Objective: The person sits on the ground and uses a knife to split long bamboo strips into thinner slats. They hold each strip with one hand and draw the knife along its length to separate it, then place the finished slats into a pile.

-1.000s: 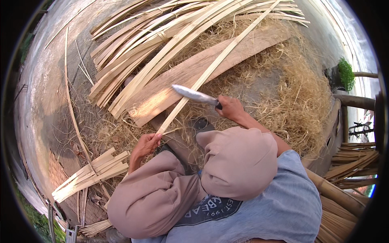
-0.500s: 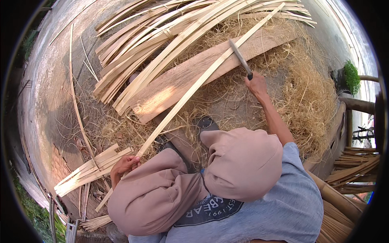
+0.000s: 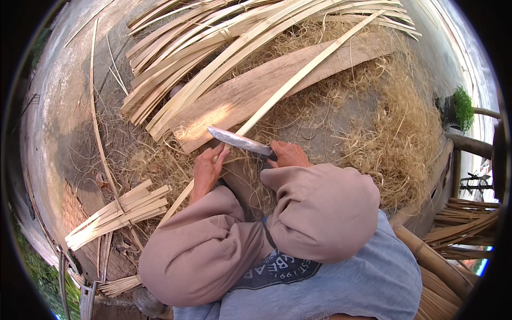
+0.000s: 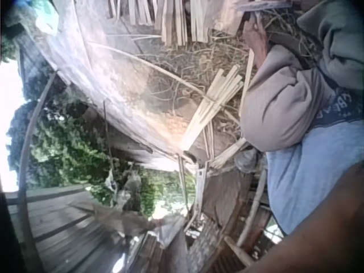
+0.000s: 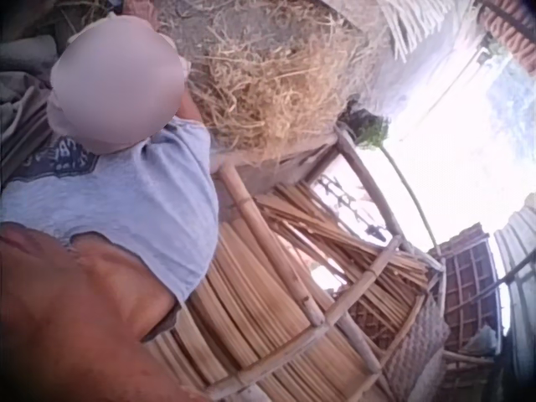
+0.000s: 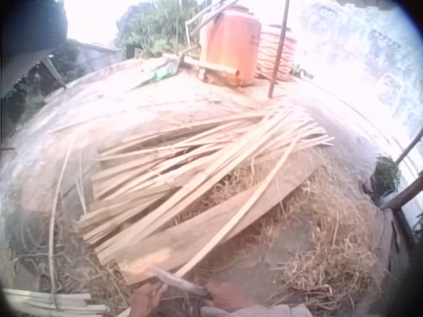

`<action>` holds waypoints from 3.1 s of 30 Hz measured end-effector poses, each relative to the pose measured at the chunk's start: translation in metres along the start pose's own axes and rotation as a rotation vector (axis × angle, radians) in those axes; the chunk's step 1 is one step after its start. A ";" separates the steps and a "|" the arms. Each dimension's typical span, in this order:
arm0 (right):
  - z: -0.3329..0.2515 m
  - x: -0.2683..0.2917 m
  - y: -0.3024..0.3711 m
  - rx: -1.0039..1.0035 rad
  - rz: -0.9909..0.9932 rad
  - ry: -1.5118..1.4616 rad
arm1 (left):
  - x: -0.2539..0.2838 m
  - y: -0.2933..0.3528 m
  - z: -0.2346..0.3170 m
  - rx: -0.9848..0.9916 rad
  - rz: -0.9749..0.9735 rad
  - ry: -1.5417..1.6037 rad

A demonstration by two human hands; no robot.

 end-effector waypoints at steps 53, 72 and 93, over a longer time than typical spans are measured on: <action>0.188 0.114 -0.070 -0.395 0.334 0.152 | 0.022 0.015 0.002 0.054 0.071 -0.242; 0.179 0.121 -0.084 -0.285 0.507 0.191 | 0.019 0.014 0.008 -0.079 0.167 -0.269; 0.157 0.074 -0.065 -0.166 0.344 0.152 | 0.082 0.090 -0.075 0.471 -0.306 0.258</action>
Point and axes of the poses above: each hand's wrist, its own y-axis away from the middle knuckle, its own x-axis out of the back of the hand, z = x × y, the point moved 5 cm from there along -y, towards the middle knuckle, and after that the axes turned 5 degrees about y, right-handed, at the moved point
